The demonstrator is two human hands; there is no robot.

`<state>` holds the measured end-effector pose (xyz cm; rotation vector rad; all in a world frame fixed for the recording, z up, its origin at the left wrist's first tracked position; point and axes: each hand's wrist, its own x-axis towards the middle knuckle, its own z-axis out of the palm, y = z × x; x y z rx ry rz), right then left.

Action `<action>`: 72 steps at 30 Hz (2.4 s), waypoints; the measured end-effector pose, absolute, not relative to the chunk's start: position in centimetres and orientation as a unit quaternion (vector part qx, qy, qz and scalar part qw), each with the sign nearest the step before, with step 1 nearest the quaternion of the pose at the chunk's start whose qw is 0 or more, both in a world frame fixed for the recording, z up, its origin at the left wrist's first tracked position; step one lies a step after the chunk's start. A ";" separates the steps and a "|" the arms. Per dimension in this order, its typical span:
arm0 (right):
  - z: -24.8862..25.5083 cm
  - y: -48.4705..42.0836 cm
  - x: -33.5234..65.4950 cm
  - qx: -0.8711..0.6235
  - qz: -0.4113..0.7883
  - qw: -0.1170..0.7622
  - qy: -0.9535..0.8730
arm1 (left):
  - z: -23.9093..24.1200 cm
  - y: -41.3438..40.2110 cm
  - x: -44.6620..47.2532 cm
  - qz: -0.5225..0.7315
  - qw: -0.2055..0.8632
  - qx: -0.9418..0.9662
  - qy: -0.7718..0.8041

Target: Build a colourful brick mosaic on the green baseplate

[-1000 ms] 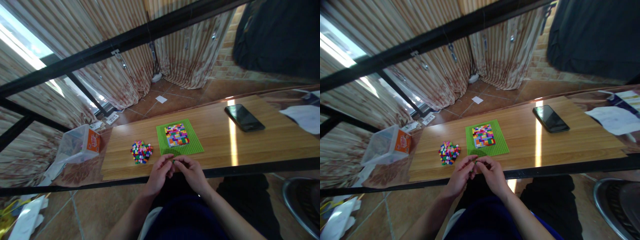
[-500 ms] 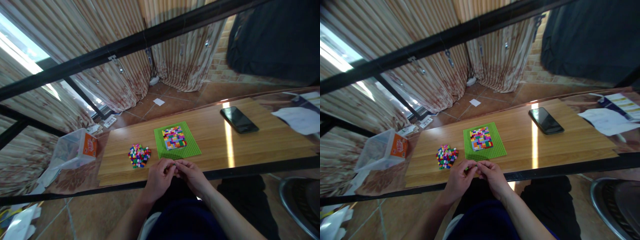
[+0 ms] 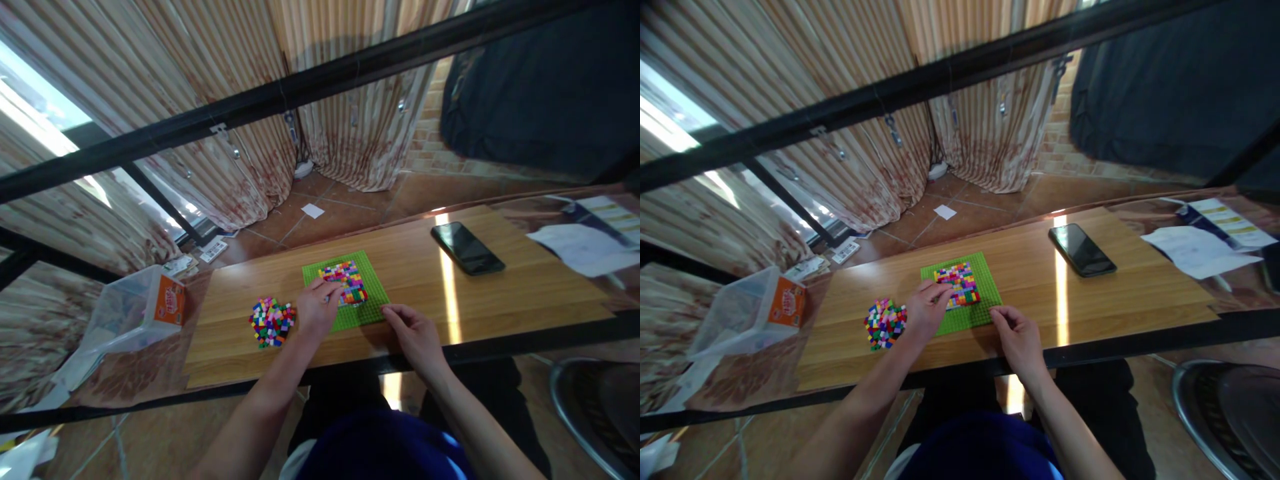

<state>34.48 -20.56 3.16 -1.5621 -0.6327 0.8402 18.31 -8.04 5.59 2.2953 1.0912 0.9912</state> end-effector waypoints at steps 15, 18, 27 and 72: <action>2.1 -20.8 36.9 -0.703 0.312 0.568 -0.293 | 3.2 -6.6 20.3 0.288 0.021 0.872 0.395; 1.9 -20.7 37.0 -0.704 0.317 0.564 -0.293 | 3.1 -6.8 20.2 0.277 -0.009 0.881 0.385; 1.7 -20.9 37.1 -0.703 0.316 0.558 -0.307 | 3.6 -6.9 20.0 0.265 -0.035 0.894 0.359; 0.6 -19.8 36.7 -0.751 0.075 0.403 -0.517 | 4.7 -8.4 19.8 0.171 -0.023 0.908 0.381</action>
